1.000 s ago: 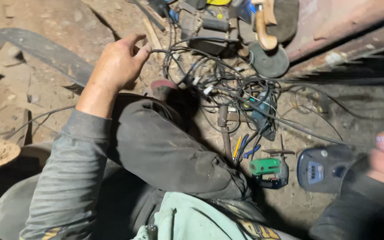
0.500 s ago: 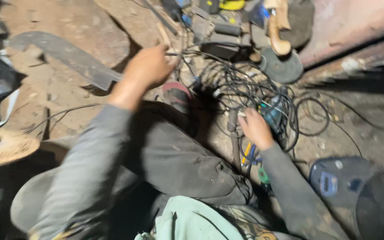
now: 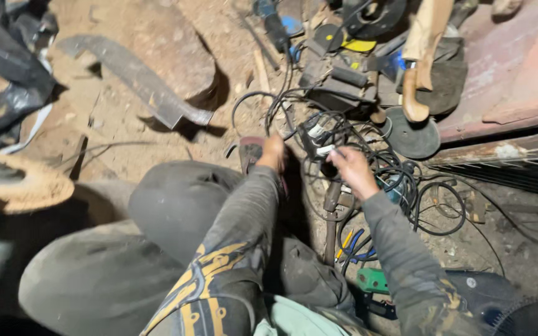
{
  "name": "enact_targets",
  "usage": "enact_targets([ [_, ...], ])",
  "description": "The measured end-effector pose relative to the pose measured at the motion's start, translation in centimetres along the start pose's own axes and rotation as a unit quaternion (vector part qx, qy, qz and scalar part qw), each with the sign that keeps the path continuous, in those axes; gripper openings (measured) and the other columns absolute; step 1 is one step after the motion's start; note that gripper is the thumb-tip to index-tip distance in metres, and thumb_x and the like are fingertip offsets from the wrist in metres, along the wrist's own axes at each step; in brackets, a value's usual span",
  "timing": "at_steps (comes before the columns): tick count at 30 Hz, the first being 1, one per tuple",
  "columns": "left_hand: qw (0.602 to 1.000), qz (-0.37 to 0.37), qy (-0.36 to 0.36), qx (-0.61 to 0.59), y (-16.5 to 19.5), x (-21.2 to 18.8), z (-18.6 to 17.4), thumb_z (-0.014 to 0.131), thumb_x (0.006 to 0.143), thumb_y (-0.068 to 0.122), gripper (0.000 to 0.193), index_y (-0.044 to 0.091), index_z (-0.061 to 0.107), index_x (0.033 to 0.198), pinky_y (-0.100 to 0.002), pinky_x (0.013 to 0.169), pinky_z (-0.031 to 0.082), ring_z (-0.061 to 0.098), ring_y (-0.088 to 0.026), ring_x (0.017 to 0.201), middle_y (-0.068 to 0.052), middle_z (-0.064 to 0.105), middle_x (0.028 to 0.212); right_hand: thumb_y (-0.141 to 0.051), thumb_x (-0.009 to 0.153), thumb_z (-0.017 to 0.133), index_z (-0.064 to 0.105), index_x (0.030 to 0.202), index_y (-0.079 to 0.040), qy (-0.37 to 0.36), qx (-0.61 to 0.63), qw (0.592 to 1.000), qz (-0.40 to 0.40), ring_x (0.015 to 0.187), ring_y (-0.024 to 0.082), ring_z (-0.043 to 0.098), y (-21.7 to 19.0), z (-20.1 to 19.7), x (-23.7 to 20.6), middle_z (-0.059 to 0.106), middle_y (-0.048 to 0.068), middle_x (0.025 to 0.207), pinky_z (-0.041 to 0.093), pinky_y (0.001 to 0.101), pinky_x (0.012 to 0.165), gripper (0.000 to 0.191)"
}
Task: The person sits on the ground holding a wooden plank on their lap and cuts along a chalk line with a jigsaw, steadying the board with the other hand. After cutting, they set the plank aside and unplug the jigsaw's power cord from the extension.
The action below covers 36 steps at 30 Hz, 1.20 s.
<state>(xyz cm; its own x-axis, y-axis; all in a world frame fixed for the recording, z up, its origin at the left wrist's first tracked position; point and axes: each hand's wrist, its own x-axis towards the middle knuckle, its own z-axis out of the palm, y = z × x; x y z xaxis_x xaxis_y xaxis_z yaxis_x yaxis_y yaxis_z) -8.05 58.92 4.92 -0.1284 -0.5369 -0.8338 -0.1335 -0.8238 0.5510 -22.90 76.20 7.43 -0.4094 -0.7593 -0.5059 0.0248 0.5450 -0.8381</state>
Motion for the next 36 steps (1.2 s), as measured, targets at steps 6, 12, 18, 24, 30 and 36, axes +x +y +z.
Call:
enact_targets([
  [6, 0.976, -0.055, -0.181, -0.111, -0.8, -0.9, 4.0, 0.03, 0.109, 0.062, 0.071, 0.001, 0.066, 0.121, -0.044, 0.074, 0.055, 0.07, -0.028, 0.076, -0.012, 0.076, 0.09, -0.034, 0.104, 0.056, 0.074, 0.093, -0.005, -0.017, -0.127, 0.972, -0.196, 0.072, 0.013, 0.063, -0.8, 0.9, -2.9, 0.07, 0.004, 0.077, 0.05, 0.0319, 0.068, 0.035],
  [12, 0.88, 0.233, 0.004, 0.413, -1.7, 0.0, 4.8, 0.014, 0.115, 0.058, 0.09, -0.007, 0.076, 0.111, -0.053, 0.11, 0.045, 0.064, -0.05, 0.115, -0.034, 0.07, 0.111, -0.034, 0.102, 0.058, 0.076, 0.094, -0.006, -0.012, -0.206, 0.978, -0.031, 0.067, 0.018, 0.059, 0.9, 1.8, -3.6, 0.068, 0.012, 0.073, 0.047, 0.035, 0.065, 0.034],
  [18, 0.824, 0.267, 0.024, 0.5, 0.0, 2.5, 1.2, 0.017, 0.108, 0.054, 0.077, -0.004, 0.066, 0.123, -0.054, 0.104, 0.042, 0.06, -0.051, 0.114, -0.035, 0.065, 0.114, -0.03, 0.1, 0.059, 0.078, 0.096, -0.006, 0.087, -0.084, 0.988, -0.095, 0.082, 0.013, 0.068, 2.4, -5.9, -6.2, 0.078, 0.006, 0.09, 0.051, 0.0299, 0.075, 0.031],
  [24, 0.891, 0.224, 0.002, 0.394, 4.5, 7.1, -1.5, 0.017, 0.106, 0.055, 0.078, -0.002, 0.07, 0.118, -0.05, 0.105, 0.046, 0.065, -0.045, 0.117, -0.032, 0.069, 0.114, -0.039, 0.094, 0.067, 0.074, 0.107, -0.003, -0.003, -0.441, 0.897, -0.026, 0.095, 0.04, 0.067, 6.9, -11.2, -8.6, 0.071, 0.022, 0.099, 0.052, 0.0459, 0.081, 0.039],
  [30, 0.824, 0.295, -0.027, 0.484, 3.0, 7.1, -0.4, 0.023, 0.108, 0.062, 0.087, -0.009, 0.073, 0.108, -0.049, 0.103, 0.043, 0.06, -0.049, 0.114, -0.035, 0.066, 0.112, -0.037, 0.098, 0.066, 0.067, 0.119, -0.001, 0.098, -0.366, 0.918, -0.118, 0.109, 0.045, 0.062, 3.8, -7.0, -4.8, 0.063, 0.025, 0.115, 0.05, 0.0487, 0.093, 0.042],
  [36, 0.951, 0.121, -0.144, 0.246, 3.0, 5.5, -0.4, 0.04, 0.098, 0.068, 0.084, -0.009, 0.072, 0.107, -0.041, 0.065, 0.059, 0.072, -0.032, 0.071, -0.021, 0.075, 0.088, -0.03, 0.1, 0.064, 0.062, 0.128, 0.002, 0.142, -0.294, 0.913, -0.245, 0.113, 0.043, 0.062, -2.4, -2.7, -3.5, 0.061, 0.025, 0.124, 0.05, 0.0455, 0.095, 0.043],
])
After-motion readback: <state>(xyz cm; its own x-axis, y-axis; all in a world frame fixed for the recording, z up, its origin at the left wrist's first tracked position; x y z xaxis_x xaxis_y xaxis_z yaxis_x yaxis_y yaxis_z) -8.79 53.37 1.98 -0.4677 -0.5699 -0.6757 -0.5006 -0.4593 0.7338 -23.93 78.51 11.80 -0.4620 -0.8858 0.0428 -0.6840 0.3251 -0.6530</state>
